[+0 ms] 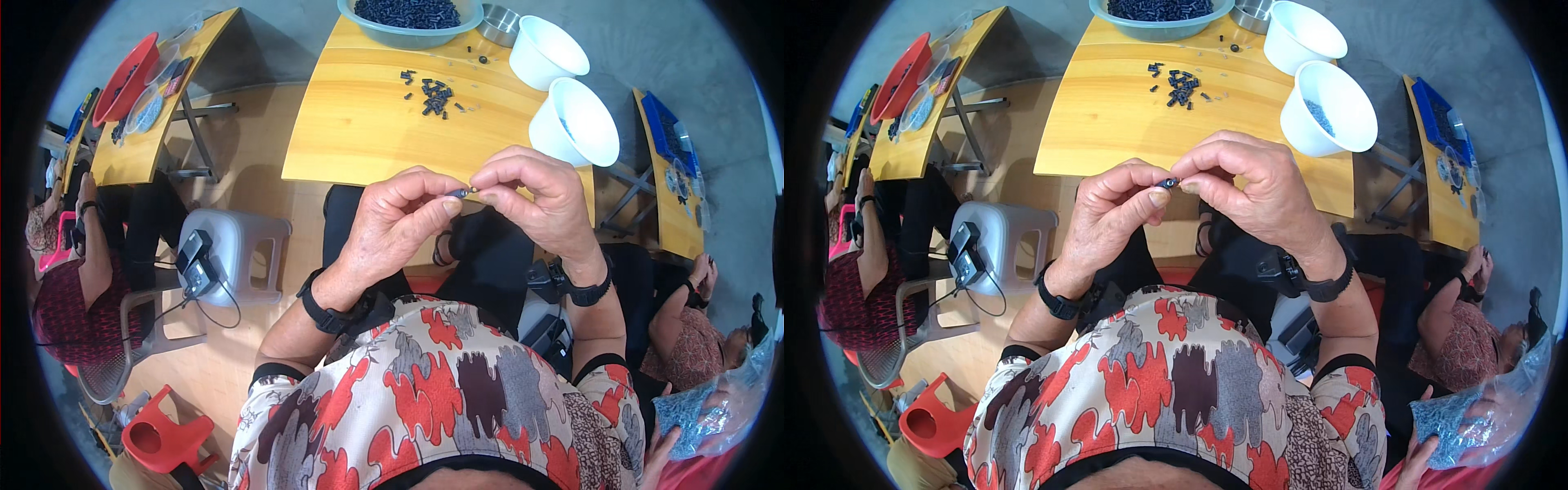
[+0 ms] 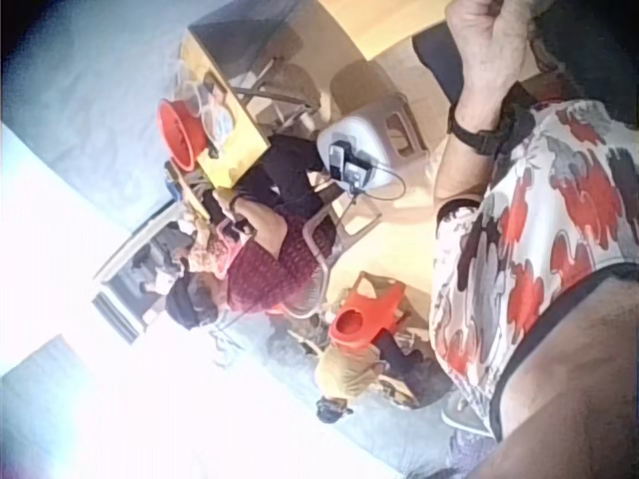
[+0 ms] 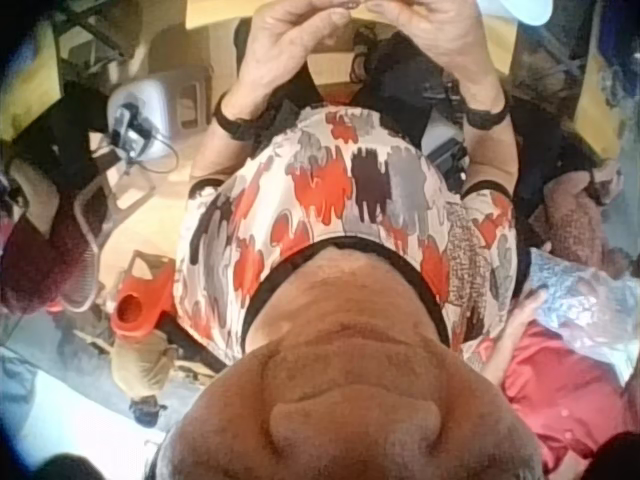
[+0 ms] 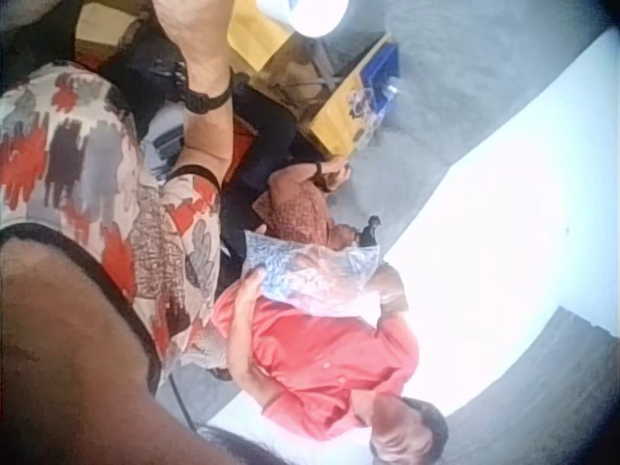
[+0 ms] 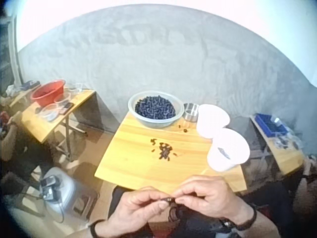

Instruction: The person is manually inspecting and assembling small black plastic tubes at a workstation.

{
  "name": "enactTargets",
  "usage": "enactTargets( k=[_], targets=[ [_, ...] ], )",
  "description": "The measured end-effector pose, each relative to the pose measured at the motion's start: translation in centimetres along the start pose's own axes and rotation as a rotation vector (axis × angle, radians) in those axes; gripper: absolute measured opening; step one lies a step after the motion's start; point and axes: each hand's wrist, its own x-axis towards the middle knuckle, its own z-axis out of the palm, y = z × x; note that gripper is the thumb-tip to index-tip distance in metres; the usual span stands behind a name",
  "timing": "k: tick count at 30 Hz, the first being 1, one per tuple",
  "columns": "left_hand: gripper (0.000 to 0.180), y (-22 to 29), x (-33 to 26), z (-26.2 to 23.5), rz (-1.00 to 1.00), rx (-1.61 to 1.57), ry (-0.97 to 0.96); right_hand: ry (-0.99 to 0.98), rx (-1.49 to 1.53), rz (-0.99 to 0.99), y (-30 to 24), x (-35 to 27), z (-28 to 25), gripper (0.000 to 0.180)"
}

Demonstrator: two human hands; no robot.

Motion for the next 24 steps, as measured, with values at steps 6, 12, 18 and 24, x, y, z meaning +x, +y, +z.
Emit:
enactTargets(
  k=[6, 12, 18, 24],
  targets=[
    [0.015, 0.1, -0.2, 0.1, 0.009, 0.003, -0.006, -0.040, -0.003, 0.016, -0.3, -0.2, 0.0, 0.013],
    [0.015, 0.3, -0.3, -0.1, 0.019, 0.085, -0.001, -0.090, -0.083, 0.031, -0.6, 0.3, 0.0, 0.012],
    [0.016, 0.5, -0.6, 0.0, 0.016, 0.074, 0.037, -0.064, -0.017, 0.065, -0.4, 0.3, 0.5, 0.009],
    [0.019, 0.3, -0.7, -0.1, -0.004, -0.035, 0.066, -0.019, 0.001, 0.053, -0.1, 0.3, 1.0, 0.007]
  ],
)
